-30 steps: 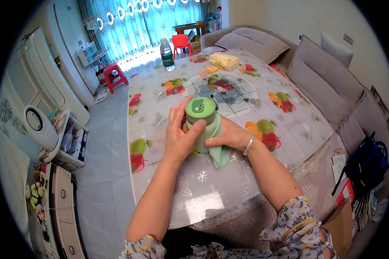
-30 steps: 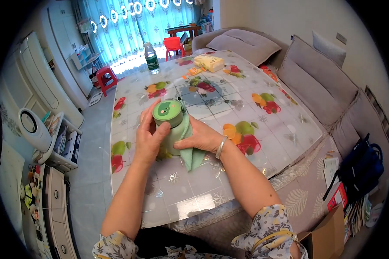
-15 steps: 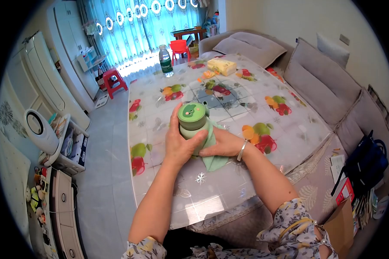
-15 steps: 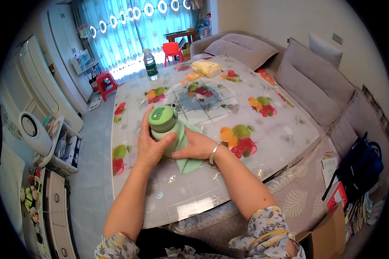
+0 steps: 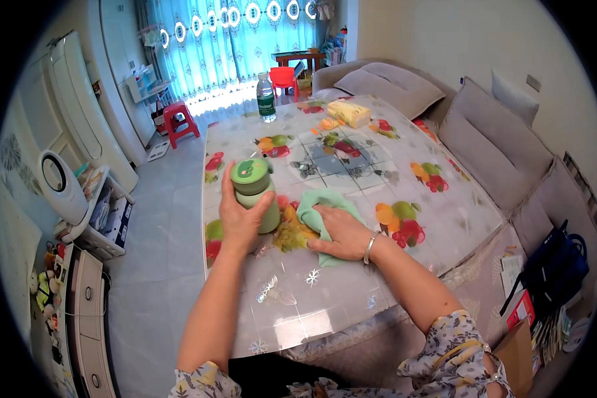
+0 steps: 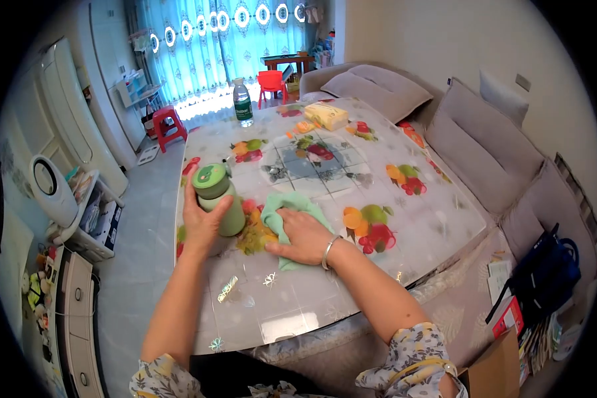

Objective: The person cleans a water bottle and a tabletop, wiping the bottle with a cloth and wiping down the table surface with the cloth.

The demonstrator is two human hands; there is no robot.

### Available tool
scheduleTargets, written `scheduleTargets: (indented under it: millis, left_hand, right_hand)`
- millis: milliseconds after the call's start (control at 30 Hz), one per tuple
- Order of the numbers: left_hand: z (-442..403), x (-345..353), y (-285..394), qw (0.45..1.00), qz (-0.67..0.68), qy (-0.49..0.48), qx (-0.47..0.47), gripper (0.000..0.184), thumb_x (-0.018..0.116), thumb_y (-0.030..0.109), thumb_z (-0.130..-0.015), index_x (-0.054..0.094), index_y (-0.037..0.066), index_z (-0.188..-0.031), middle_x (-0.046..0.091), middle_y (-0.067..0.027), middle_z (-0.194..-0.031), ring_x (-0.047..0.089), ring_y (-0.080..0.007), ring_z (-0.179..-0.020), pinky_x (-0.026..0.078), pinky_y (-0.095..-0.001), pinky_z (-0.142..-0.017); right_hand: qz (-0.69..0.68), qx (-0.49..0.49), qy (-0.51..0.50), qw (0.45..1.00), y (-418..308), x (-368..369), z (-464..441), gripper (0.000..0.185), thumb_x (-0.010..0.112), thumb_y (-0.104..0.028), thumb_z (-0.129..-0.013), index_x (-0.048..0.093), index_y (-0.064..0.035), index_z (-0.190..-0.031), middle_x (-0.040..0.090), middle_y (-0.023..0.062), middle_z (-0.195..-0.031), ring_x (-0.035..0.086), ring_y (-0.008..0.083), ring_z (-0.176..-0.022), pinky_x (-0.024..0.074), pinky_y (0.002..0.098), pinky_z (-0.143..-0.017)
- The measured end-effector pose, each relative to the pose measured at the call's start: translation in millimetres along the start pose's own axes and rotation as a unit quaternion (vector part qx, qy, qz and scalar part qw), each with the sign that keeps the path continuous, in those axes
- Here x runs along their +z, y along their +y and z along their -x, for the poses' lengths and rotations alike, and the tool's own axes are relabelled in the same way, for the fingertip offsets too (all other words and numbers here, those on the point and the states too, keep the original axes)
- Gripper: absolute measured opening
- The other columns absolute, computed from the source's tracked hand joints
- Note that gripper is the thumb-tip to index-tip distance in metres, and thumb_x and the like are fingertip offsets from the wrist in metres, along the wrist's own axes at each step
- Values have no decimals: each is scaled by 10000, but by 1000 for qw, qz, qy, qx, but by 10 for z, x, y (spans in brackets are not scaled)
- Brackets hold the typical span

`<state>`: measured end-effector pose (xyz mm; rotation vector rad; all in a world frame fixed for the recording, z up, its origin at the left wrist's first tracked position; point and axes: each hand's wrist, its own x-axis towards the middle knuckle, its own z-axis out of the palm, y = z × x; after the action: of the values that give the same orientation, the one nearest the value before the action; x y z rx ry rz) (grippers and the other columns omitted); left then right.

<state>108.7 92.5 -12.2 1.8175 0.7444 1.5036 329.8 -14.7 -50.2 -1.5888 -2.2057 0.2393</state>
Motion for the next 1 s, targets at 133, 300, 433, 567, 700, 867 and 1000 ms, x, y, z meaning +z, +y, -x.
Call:
scheduleTargets:
  millis: [133, 300, 433, 567, 700, 867, 1000]
  left_hand:
    - [-85, -158, -57, 998, 4, 52, -17, 885, 841, 179, -747, 367, 65, -1485, 555, -136, -1356, 567, -252, -1211, 447, -364, -1048]
    - [-108, -243, -253, 993, -72, 91, 19, 909, 811, 220, -781, 307, 74, -1523, 544, -143, -1362, 557, -253, -1219, 446, -373, -1041]
    - [-76, -243, -248, 995, -57, 79, 1, 963, 802, 224, -786, 236, 60, -1548, 504, -172, -1400, 522, -273, -1264, 410, -390, -1075]
    - [-41, -200, -266, 992, -100, 80, 8, 991, 795, 217, -780, 201, 47, -1555, 416, -207, -1467, 439, -302, -1345, 345, -402, -1126]
    - [-13, -209, -163, 961, -221, 132, 103, 965, 776, 207, -778, 215, 18, -1540, 314, -231, -1521, 335, -374, -1407, 287, -439, -1156]
    - [139, -117, 78, 907, -280, 117, 292, 832, 748, 160, -783, 335, -13, -1485, 354, -238, -1499, 372, -397, -1381, 314, -481, -1137]
    - [295, 100, 200, 903, -209, -72, 369, 640, 741, 117, -766, 535, 25, -1365, 480, -210, -1419, 490, -379, -1294, 373, -484, -1096]
  right_hand:
    - [36, -47, 6, 998, -26, -7, -67, 673, 427, -491, -1005, 513, 103, -1307, 418, 276, -1462, 391, 409, -1365, 305, 431, -1147]
    - [40, -61, 6, 997, 183, 119, -542, 622, 385, -444, -1026, 524, 97, -1300, 415, 238, -1481, 390, 370, -1379, 305, 427, -1147]
    - [58, -25, 2, 998, 313, 228, -1033, 651, 368, -475, -1022, 539, 84, -1308, 384, 194, -1531, 372, 330, -1407, 290, 413, -1159]
    - [93, -3, 7, 996, 422, 297, -1337, 685, 347, -515, -1016, 564, 69, -1301, 367, 176, -1554, 351, 300, -1428, 281, 400, -1163]
    - [123, 26, 6, 992, 461, 300, -1513, 690, 338, -529, -1010, 592, 53, -1280, 369, 164, -1555, 371, 295, -1416, 291, 412, -1155]
    - [144, 97, 17, 985, 545, 291, -1730, 664, 352, -534, -1001, 596, -1, -1312, 375, 129, -1560, 385, 285, -1410, 297, 413, -1155]
    - [150, 178, 25, 972, 759, 127, -1720, 650, 347, -501, -1007, 529, -13, -1396, 349, 111, -1583, 362, 253, -1434, 283, 402, -1170]
